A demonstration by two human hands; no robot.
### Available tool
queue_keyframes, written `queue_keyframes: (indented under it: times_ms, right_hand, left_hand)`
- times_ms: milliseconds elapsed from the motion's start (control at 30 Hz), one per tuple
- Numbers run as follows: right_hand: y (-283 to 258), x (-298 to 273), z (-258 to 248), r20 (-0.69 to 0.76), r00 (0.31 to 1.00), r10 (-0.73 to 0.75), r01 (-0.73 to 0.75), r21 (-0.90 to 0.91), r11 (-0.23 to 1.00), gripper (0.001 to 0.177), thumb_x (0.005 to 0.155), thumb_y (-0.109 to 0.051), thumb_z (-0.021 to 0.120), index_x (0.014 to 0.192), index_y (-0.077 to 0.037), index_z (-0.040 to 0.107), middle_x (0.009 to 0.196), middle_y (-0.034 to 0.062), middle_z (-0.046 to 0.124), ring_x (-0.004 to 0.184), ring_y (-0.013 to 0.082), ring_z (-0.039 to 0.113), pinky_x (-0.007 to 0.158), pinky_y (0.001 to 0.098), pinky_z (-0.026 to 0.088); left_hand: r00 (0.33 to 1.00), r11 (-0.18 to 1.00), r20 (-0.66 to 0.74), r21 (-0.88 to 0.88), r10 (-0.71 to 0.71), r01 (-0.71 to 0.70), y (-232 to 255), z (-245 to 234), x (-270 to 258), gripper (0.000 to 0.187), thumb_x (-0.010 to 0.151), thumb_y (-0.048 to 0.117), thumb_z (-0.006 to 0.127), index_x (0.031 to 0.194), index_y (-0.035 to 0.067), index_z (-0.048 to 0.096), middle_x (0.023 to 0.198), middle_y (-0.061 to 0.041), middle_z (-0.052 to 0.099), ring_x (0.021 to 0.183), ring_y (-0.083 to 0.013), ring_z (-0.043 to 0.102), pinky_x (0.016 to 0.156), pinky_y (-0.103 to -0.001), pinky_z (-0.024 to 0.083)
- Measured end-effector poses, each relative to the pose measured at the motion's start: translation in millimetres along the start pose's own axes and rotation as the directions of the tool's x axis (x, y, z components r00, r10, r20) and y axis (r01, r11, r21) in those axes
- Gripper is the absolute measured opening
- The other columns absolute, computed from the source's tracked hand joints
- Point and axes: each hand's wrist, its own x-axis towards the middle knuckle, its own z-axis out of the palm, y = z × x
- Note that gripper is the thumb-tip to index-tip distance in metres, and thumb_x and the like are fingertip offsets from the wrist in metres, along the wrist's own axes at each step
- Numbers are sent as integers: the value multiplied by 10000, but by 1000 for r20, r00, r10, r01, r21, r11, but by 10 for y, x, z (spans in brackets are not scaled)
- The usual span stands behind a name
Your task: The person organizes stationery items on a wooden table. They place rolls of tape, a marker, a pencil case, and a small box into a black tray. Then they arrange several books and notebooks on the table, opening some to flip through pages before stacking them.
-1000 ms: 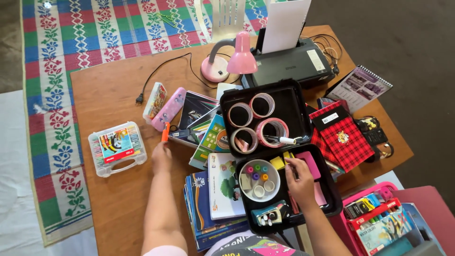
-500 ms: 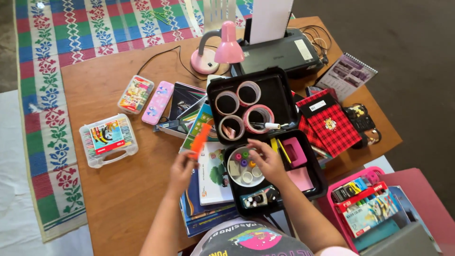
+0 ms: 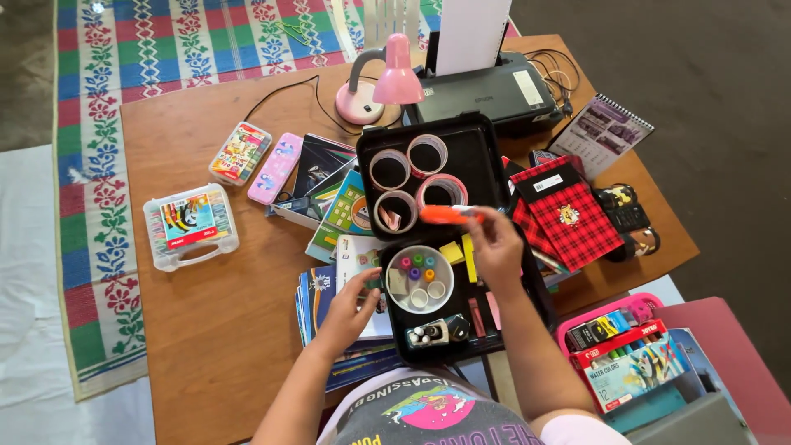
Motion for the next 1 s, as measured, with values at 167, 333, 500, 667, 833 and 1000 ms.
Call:
queue_keyframes:
  times_ms: [167, 333, 500, 667, 833, 1000]
  right_hand:
    - [369, 327, 84, 38, 956, -289, 291, -190, 938, 186, 953, -56, 745, 1137, -83, 762, 1020, 114, 743, 887, 281, 729, 793, 343, 589]
    - [810, 361, 195, 181, 865, -469, 503, -320, 803, 195, 911, -140, 784, 1101, -182, 777, 1064, -3, 761, 994, 225, 701, 977, 373, 499]
    - [1105, 279, 225, 266, 909, -322, 415, -489, 767, 238, 973, -260, 714, 1203, -320, 728, 1214, -86, 728, 1187, 173, 635, 1159, 418, 292]
    - [917, 222, 214, 256, 899, -355, 437, -492, 753, 316, 986, -218, 696, 1297, -272, 708, 1375, 10, 678, 1282, 224, 606, 1172, 422, 269]
    - [601, 118, 98, 196, 897, -395, 439, -485, 756, 375, 962, -147, 715, 1333, -199, 698, 1442, 109, 627, 1327, 278, 576, 1186, 386, 247]
    - [414, -97, -51, 173, 927, -333, 375, -375, 848, 326, 944, -121, 698, 1264, -178, 726, 1411, 125, 629, 1280, 320, 609, 1174, 415, 359]
  left_hand:
    - [999, 1000, -42, 1, -25, 25, -93, -42, -119, 418, 1016, 125, 564, 1434, 139, 571, 1198, -220, 698, 926, -303, 755, 812, -446, 638]
    - [995, 999, -89, 0, -53, 53, -195, -61, -158, 401, 1016, 111, 559, 1415, 138, 588, 1180, -221, 707, 893, -295, 760, 798, -437, 632]
    - [991, 995, -97, 9, -94, 96, -303, -123, -163, 377, 1025, 134, 546, 1398, 135, 604, 1179, -218, 704, 893, -289, 761, 805, -424, 631]
    - [987, 992, -115, 39, -115, 120, -385, -237, -84, 377, 1021, 144, 549, 1395, 152, 601, 1184, -218, 705, 899, -301, 762, 794, -436, 629]
    - [978, 986, -156, 73, -140, 152, -628, -431, 297, 363, 1034, 115, 536, 1387, 132, 617, 1162, -220, 710, 866, -280, 753, 783, -422, 623]
    - [848, 599, -333, 800, 412, 23, -1430, -694, 1021, 277, 936, 190, 631, 1205, 177, 698, 980, -99, 710, 848, -296, 708, 786, -435, 576]
